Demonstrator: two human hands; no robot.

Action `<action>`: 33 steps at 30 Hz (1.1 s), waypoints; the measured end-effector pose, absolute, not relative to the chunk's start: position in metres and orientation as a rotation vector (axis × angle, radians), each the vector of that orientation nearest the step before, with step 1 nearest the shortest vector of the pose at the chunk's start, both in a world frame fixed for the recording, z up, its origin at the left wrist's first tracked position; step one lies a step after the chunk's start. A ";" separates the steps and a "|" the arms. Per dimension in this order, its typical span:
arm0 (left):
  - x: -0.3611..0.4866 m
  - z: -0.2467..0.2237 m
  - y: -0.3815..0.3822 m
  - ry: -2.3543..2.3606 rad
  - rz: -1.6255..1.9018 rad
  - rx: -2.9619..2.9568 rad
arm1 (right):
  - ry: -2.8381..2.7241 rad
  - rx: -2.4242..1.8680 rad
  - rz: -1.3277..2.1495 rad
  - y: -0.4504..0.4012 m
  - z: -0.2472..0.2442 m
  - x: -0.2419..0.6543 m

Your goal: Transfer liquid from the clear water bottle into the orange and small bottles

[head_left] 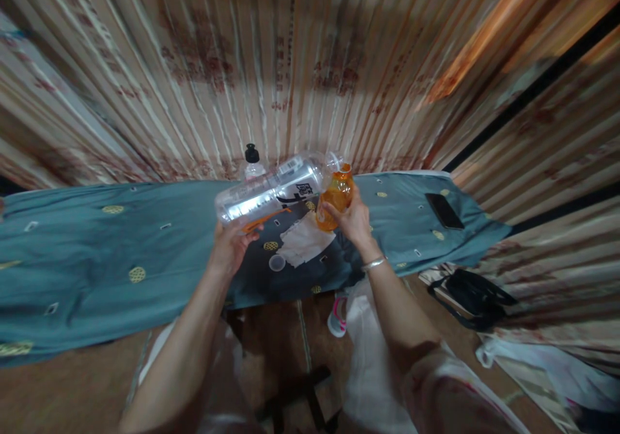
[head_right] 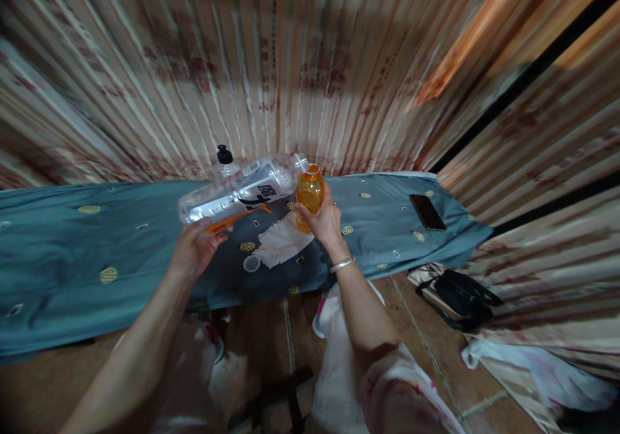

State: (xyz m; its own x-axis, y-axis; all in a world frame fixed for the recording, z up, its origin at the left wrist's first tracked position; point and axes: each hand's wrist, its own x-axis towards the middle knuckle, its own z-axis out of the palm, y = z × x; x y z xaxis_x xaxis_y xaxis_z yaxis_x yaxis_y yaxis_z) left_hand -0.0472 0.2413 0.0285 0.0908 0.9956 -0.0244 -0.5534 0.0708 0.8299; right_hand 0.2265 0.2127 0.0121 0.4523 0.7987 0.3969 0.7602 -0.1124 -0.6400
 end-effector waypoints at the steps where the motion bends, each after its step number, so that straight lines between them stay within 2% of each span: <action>1: -0.047 0.026 0.241 0.739 1.325 0.764 | -1.311 -1.872 0.056 0.213 0.012 0.227; 22: -0.021 0.001 0.219 0.882 1.150 0.741 | -1.199 -1.864 0.144 0.223 0.014 0.234; 33: -0.007 -0.020 0.216 0.818 1.045 0.526 | -1.217 -1.856 0.183 0.220 0.021 0.229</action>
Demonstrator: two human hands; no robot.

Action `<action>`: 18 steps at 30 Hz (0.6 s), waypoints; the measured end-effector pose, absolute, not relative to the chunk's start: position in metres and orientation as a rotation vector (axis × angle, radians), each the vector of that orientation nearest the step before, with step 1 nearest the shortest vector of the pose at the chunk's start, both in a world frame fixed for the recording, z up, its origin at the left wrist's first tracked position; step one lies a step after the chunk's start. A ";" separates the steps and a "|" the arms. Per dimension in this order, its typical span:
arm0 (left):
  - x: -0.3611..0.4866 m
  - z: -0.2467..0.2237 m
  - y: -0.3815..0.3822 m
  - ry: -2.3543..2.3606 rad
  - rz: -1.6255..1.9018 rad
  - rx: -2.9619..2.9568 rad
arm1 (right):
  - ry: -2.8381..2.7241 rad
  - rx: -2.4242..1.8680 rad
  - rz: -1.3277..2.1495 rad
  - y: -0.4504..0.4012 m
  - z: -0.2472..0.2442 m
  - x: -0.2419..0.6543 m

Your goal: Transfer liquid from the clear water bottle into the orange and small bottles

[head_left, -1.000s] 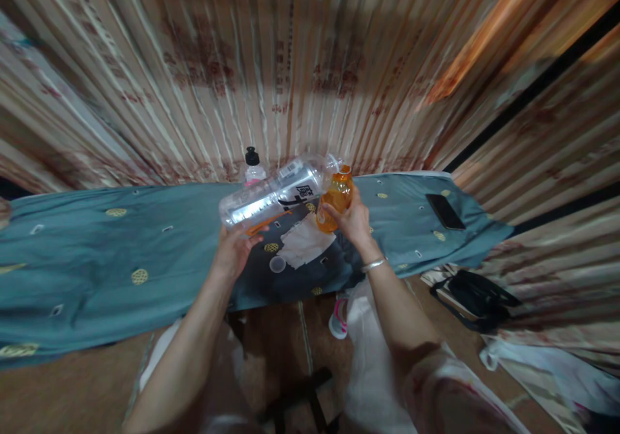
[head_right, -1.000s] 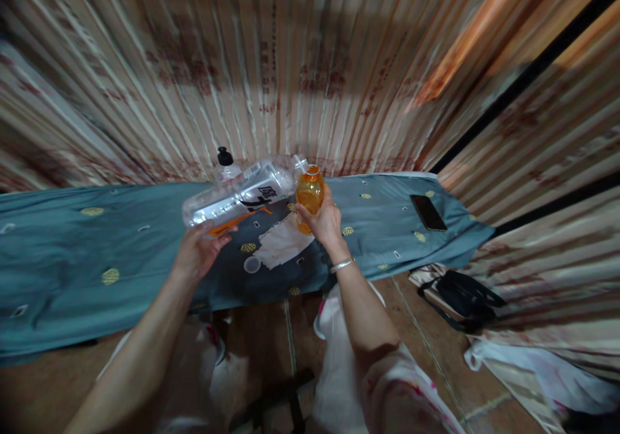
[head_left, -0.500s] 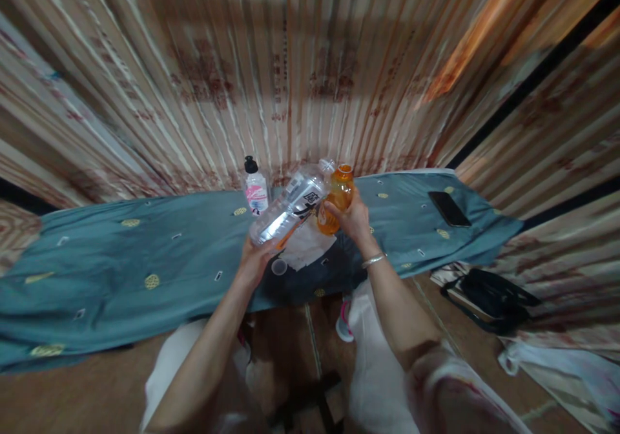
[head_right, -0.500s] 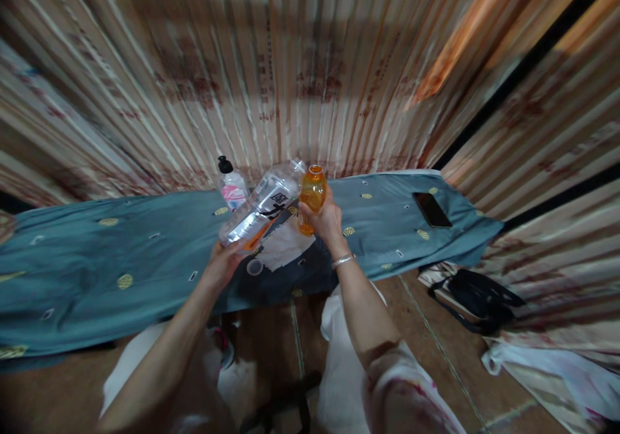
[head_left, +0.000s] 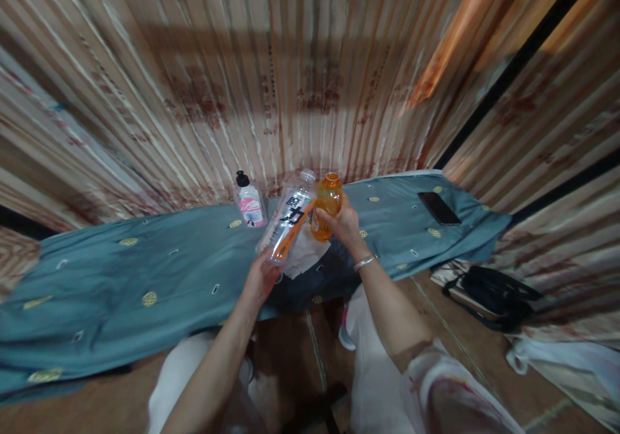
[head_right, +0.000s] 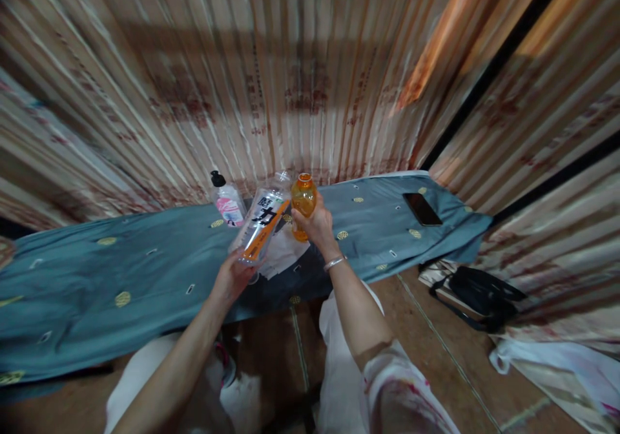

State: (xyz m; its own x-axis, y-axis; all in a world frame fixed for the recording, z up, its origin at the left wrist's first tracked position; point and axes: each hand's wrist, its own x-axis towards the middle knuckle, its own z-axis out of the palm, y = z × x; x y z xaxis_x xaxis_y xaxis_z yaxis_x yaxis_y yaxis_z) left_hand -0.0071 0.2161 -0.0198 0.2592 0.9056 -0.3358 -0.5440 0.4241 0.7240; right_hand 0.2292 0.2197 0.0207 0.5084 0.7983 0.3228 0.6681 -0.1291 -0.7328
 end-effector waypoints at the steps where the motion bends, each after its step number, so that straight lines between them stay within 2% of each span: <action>1: -0.005 -0.019 0.215 0.822 1.048 0.513 | -1.217 -1.855 0.179 0.220 0.020 0.229; 18: -0.033 -0.012 0.217 0.905 1.158 0.654 | -1.191 -1.910 0.205 0.220 0.028 0.223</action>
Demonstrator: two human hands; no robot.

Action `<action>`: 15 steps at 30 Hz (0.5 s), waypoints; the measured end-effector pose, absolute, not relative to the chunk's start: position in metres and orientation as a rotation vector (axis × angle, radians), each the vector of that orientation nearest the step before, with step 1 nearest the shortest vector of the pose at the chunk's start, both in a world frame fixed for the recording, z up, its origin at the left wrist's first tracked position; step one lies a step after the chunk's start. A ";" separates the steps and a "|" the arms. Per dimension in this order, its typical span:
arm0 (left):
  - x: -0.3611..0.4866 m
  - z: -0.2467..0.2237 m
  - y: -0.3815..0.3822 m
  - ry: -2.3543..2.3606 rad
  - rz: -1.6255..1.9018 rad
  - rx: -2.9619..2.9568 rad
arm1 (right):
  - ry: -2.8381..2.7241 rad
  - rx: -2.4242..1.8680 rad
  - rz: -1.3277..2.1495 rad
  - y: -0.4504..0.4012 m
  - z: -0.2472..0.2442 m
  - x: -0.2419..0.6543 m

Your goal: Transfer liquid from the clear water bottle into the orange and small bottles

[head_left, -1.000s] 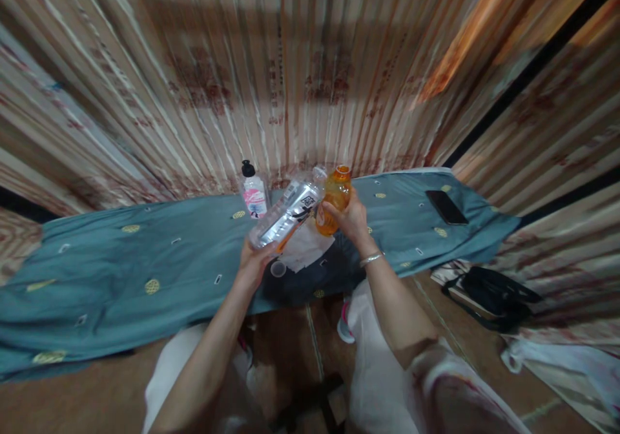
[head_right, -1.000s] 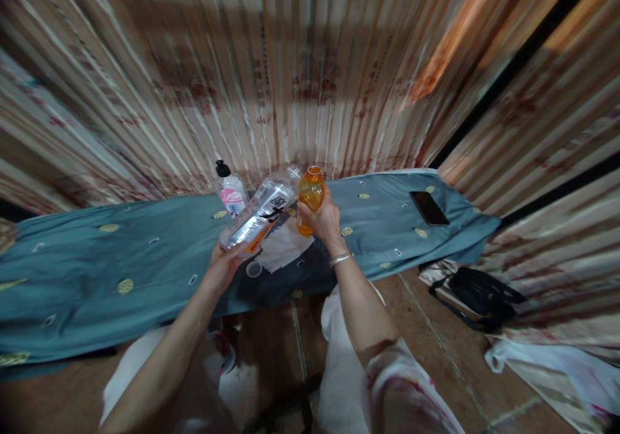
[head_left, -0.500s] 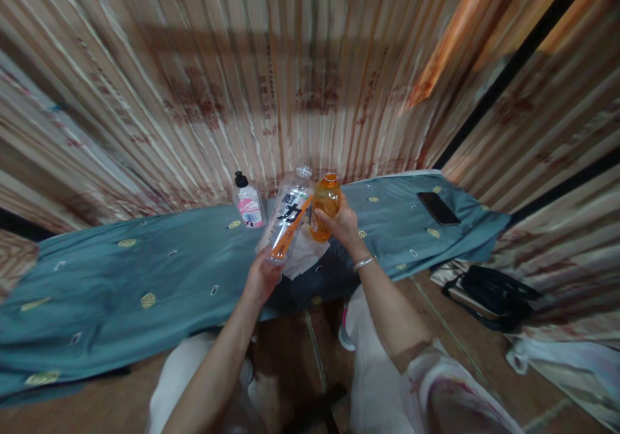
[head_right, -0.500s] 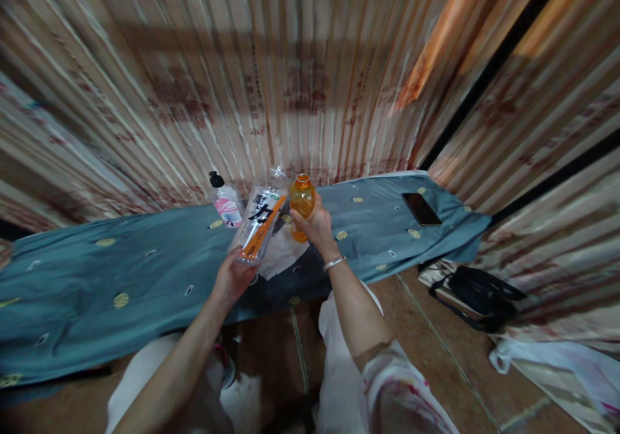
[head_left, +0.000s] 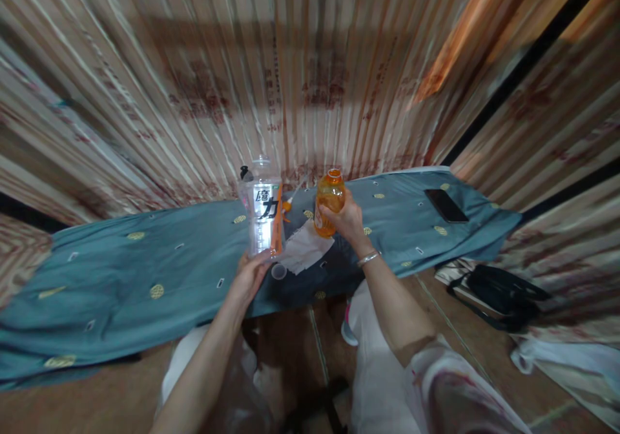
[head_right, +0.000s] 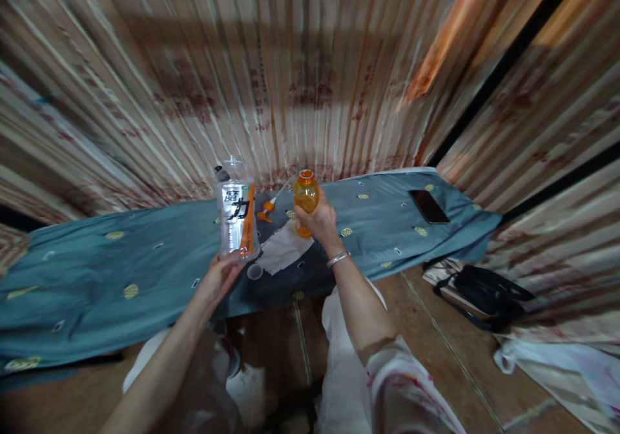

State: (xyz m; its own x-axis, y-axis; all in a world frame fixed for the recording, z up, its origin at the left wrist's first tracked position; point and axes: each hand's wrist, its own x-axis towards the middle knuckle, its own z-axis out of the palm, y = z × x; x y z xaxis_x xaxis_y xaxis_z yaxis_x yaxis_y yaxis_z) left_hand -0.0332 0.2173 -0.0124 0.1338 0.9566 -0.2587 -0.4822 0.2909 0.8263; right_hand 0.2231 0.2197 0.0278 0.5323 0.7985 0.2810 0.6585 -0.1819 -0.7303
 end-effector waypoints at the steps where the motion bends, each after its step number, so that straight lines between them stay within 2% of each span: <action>1: -0.035 -0.013 0.217 0.918 1.169 0.665 | -1.194 -1.911 0.208 0.220 0.029 0.223; 15: -0.074 -0.051 0.226 1.311 1.340 0.907 | -1.328 -1.858 0.250 0.215 0.031 0.207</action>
